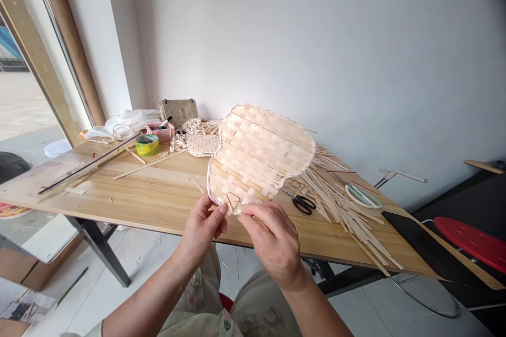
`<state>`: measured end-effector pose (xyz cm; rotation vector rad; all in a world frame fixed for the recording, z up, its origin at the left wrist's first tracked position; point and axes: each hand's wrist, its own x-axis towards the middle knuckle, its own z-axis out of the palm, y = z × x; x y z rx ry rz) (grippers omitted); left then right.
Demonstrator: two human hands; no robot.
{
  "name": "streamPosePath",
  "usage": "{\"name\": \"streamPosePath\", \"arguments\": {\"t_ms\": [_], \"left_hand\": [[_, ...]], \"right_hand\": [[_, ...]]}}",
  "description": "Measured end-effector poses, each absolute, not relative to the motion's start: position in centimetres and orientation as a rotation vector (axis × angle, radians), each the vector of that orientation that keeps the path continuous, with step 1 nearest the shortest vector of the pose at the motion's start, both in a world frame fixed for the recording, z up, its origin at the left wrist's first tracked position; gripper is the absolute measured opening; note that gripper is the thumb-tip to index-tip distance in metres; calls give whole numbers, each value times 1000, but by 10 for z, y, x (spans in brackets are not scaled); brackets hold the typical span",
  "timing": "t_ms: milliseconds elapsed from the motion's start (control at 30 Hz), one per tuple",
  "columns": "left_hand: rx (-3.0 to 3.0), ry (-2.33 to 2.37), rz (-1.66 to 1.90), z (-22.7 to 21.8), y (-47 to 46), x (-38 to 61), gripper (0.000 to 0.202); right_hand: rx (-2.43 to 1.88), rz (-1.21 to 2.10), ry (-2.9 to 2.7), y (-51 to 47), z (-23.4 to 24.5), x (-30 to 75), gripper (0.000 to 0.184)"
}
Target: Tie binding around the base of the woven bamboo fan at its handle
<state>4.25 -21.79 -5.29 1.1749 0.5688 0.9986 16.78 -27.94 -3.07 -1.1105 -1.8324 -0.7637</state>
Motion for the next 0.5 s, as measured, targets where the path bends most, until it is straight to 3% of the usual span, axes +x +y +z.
{"name": "streamPosePath", "arguments": {"t_ms": [167, 400, 500], "left_hand": [[1162, 560, 989, -53, -218, 44, 24], [1229, 584, 988, -52, -222, 44, 29], [1223, 593, 981, -51, -223, 44, 30]], "right_hand": [[-1173, -622, -1649, -279, -42, 167, 21], [-1044, 124, -1209, -273, -47, 153, 10], [-1018, 274, -1088, -271, -41, 149, 7]]}}
